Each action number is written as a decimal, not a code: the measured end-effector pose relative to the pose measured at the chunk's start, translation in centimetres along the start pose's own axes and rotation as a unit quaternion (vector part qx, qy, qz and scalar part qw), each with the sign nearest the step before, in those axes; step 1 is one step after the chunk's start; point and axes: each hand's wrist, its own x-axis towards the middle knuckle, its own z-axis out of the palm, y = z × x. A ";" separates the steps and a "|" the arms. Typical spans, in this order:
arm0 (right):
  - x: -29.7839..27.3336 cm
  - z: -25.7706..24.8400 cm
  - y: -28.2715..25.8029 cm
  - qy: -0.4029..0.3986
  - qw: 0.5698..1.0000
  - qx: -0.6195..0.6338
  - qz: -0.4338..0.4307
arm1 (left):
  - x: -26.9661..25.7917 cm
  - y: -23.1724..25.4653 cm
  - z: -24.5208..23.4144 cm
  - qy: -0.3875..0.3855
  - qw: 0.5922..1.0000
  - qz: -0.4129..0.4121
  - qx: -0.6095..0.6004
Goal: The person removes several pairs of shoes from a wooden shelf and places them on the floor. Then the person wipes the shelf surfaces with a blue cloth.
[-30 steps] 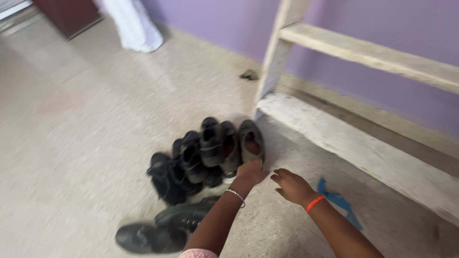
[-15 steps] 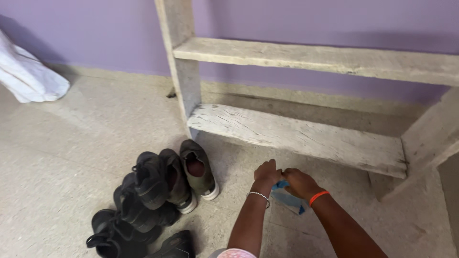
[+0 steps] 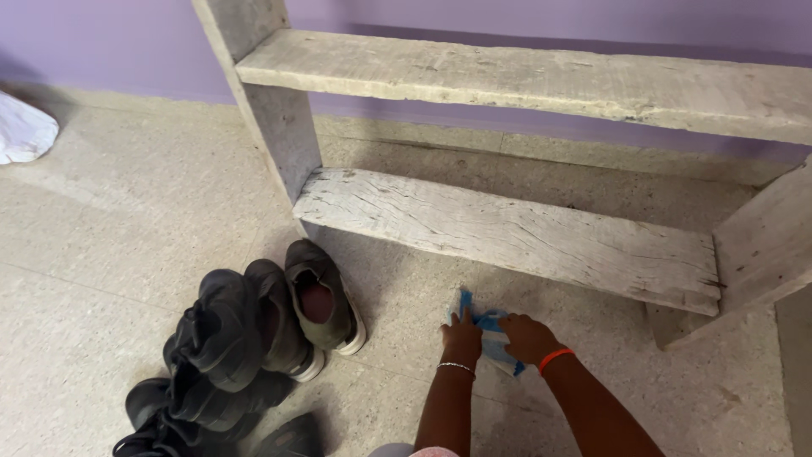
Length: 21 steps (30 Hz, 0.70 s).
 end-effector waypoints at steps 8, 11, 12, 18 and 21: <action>1.2 0.5 1.2 0.001 0.999 0.038 -0.006 | 0.5 -0.8 1.9 -0.019 0.998 -0.020 -0.064; 1.2 0.3 1.2 -0.010 0.999 0.034 -0.001 | 0.6 -0.9 0.7 -0.003 0.994 -0.012 -0.110; 1.2 0.3 1.2 -0.014 0.999 0.034 -0.001 | 0.6 -0.9 -0.2 0.003 0.992 -0.009 -0.129; 1.1 -0.5 0.0 0.017 0.997 0.059 0.044 | -2.4 -0.8 -7.6 0.053 0.924 0.073 -0.371; 0.3 -3.0 -0.8 0.066 0.992 0.093 0.046 | -4.8 -0.8 -11.1 0.155 0.852 0.151 -0.476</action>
